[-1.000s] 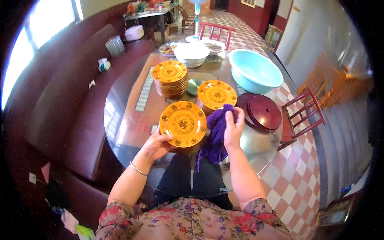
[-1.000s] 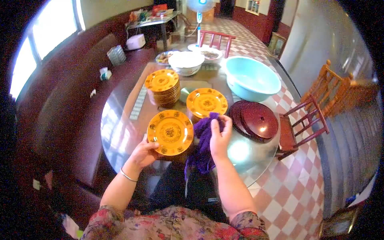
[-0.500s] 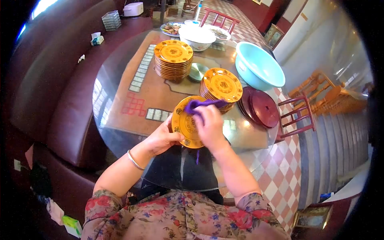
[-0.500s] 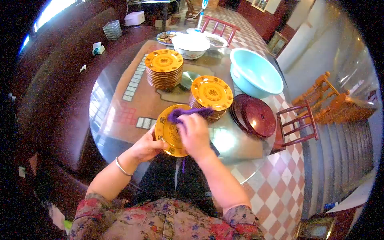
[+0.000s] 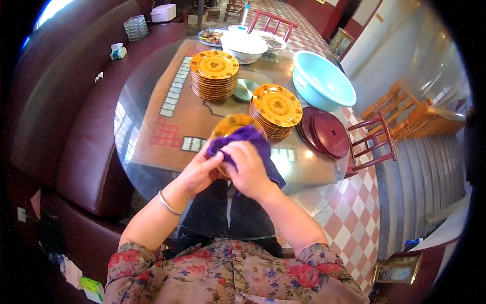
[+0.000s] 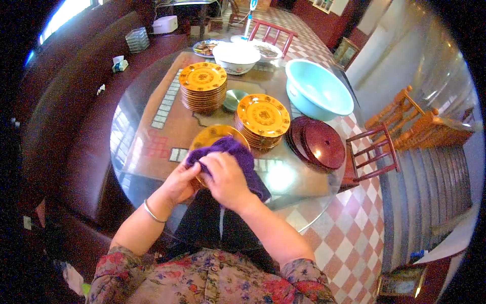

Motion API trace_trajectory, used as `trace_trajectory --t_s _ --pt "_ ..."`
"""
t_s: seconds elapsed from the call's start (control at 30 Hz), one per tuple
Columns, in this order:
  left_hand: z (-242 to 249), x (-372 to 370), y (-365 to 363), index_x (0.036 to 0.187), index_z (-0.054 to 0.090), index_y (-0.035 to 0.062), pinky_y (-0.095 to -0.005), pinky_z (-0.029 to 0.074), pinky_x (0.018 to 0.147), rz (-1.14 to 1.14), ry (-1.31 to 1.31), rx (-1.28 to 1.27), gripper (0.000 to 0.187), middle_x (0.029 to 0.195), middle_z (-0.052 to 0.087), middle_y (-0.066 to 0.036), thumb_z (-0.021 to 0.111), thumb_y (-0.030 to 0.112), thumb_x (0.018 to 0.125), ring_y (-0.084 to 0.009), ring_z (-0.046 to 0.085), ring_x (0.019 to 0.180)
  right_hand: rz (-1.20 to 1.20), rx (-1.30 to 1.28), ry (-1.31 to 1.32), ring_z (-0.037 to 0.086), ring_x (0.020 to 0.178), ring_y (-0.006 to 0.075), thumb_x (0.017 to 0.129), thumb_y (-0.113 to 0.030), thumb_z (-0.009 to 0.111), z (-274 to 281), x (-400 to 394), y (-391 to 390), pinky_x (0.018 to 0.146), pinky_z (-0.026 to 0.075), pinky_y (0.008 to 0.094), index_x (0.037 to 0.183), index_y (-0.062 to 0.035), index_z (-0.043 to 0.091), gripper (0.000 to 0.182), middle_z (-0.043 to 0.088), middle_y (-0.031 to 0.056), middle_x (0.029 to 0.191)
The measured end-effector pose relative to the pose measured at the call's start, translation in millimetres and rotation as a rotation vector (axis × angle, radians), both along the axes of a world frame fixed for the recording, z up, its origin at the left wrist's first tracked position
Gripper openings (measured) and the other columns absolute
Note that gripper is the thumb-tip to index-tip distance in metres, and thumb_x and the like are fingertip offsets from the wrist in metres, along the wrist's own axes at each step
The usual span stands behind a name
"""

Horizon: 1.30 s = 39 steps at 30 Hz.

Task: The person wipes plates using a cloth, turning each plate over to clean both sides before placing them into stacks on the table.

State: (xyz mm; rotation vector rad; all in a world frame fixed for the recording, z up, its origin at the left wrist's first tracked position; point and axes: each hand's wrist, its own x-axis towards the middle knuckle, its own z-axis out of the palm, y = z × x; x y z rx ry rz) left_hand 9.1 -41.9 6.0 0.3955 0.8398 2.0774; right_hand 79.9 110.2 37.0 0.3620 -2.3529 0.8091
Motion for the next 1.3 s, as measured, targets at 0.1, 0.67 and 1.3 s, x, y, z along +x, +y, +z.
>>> trace_trajectory --t_s 0.1,0.67,1.3 --pt "0.5 -3.4 -5.5 0.133 0.044 0.0144 -0.0433 0.051 0.095 0.171 -0.030 0.051 0.036 0.125 0.058 -0.005 0.053 0.024 0.100 -0.0227 0.060 0.111 0.060 0.090 -0.075 0.057 0.098 0.0330 0.079 -0.010 0.069 7.9 2.1 2.9 0.084 0.044 0.0419 0.104 -0.0071 0.059 0.028 0.060 0.0120 0.104" --pt "-1.8 -3.0 6.3 0.147 0.030 0.0181 -0.0413 0.056 0.087 0.062 0.046 -0.105 0.051 0.132 0.053 -0.004 0.048 0.031 0.102 -0.0209 0.058 0.116 0.052 -0.655 -0.261 0.059 0.096 0.0213 0.087 -0.007 0.066 11.7 7.2 28.1 0.087 0.048 0.0341 0.112 -0.0052 0.056 0.027 0.062 0.0098 0.101" --pt "2.3 -8.9 1.8 0.139 0.040 0.0121 -0.0411 0.057 0.089 0.221 -0.099 -0.047 0.038 0.127 0.058 -0.007 0.041 0.026 0.104 -0.0221 0.062 0.112 0.074 0.215 -0.275 0.044 0.126 0.0300 0.077 -0.023 0.074 31.8 12.3 48.3 0.106 0.030 0.0471 0.129 -0.0105 0.055 0.057 0.054 0.0111 0.133"
